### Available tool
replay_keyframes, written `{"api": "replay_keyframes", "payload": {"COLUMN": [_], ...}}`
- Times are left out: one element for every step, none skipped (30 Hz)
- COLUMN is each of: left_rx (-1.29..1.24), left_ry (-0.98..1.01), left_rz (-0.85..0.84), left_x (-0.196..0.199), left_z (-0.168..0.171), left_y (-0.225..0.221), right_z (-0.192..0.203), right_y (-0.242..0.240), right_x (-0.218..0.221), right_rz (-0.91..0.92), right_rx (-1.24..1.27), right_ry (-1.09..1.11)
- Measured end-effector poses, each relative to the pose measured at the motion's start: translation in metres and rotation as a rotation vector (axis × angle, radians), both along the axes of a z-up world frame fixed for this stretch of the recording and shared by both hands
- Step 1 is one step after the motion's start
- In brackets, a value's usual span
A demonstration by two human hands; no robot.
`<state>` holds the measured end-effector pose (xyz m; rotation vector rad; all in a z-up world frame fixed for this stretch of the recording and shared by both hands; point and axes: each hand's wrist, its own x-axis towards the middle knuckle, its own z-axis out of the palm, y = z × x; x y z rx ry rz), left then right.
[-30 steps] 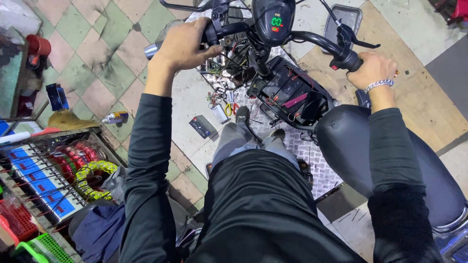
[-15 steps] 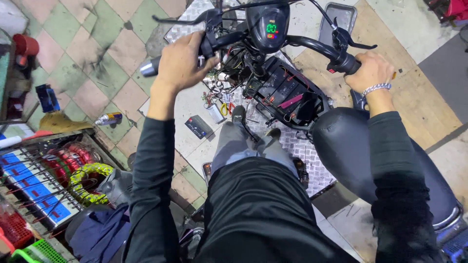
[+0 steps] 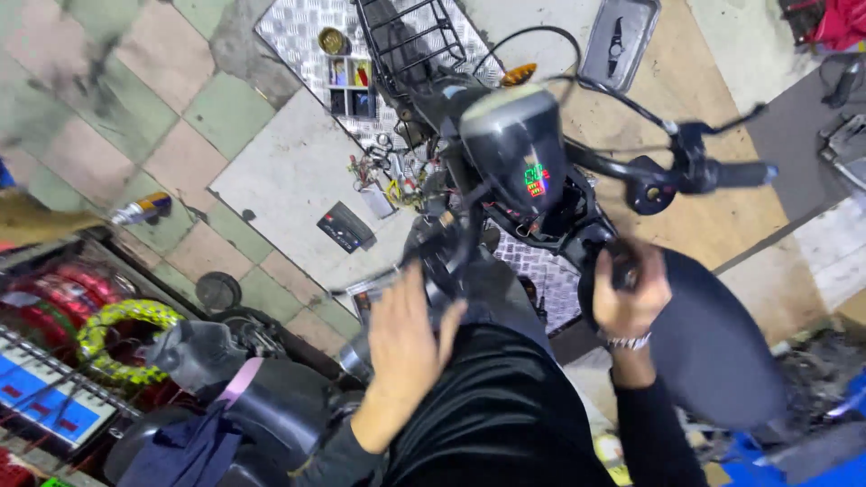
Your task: Repairing and testing the electrical wiring harness of a motorcycle, including stripping wires and making connections.
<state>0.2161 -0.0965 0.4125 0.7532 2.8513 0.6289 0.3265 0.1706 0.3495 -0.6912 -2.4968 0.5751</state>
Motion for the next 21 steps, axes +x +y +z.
{"api": "replay_keyframes", "payload": {"left_rx": [0.047,0.095,0.096,0.123,0.153,0.157,0.170,0.184,0.188,0.175,0.165,0.171,0.167,0.162,0.164,0.162,0.159,0.160,0.174,0.187,0.189], "left_ry": [-0.110,-0.219,-0.241,-0.287,-0.332,-0.353,-0.386,-0.418,-0.430,-0.488,-0.543,-0.552,-0.443,-0.334,-0.339,-0.382,-0.422,-0.425,-0.422,-0.418,-0.423], "left_rz": [0.019,0.040,0.056,0.056,0.056,0.072,0.067,0.062,0.074,0.116,0.156,0.165,0.145,0.125,0.128,0.124,0.119,0.120,0.124,0.127,0.129], "left_x": [-0.001,-0.001,-0.002,-0.001,-0.001,0.002,0.007,0.013,0.014,0.015,0.015,0.010,0.004,0.000,0.001,0.001,0.003,0.000,-0.003,-0.006,-0.004], "left_z": [0.004,0.008,0.011,0.013,0.015,0.010,0.007,0.005,0.005,0.007,0.008,0.009,0.010,0.010,0.010,0.011,0.011,0.011,0.012,0.013,0.013], "left_y": [0.001,0.002,0.000,-0.003,-0.003,-0.006,-0.009,-0.012,-0.012,-0.011,-0.009,-0.007,-0.006,-0.004,-0.004,-0.003,-0.003,-0.002,-0.002,-0.001,-0.002], "right_z": [0.009,0.017,0.025,0.033,0.040,0.046,0.053,0.060,0.067,0.076,0.085,0.082,0.079,0.077,0.072,0.069,0.065,0.057,0.050,0.044,0.035], "right_y": [-0.011,-0.022,-0.021,-0.020,-0.017,-0.008,0.000,0.008,0.012,0.015,0.019,0.024,0.028,0.032,0.036,0.040,0.044,0.048,0.050,0.053,0.053], "right_x": [-0.015,-0.029,-0.047,-0.064,-0.082,-0.099,-0.113,-0.127,-0.150,-0.171,-0.194,-0.216,-0.235,-0.254,-0.266,-0.277,-0.288,-0.296,-0.303,-0.310,-0.314], "right_rz": [-0.001,-0.003,0.011,0.040,0.070,0.084,0.115,0.144,0.154,0.287,0.419,0.428,0.535,0.641,0.644,0.701,0.758,0.759,0.806,0.852,0.853], "right_rx": [-0.060,-0.119,-0.118,-0.069,-0.018,-0.015,-0.094,-0.174,-0.172,-0.134,-0.094,-0.090,-0.068,-0.046,-0.046,-0.030,-0.013,-0.013,-0.033,-0.054,-0.053], "right_ry": [-0.053,-0.107,-0.130,-0.148,-0.166,-0.188,-0.205,-0.223,-0.237,-0.309,-0.377,-0.388,-0.453,-0.519,-0.524,-0.584,-0.642,-0.645,-0.732,-0.819,-0.824]}}
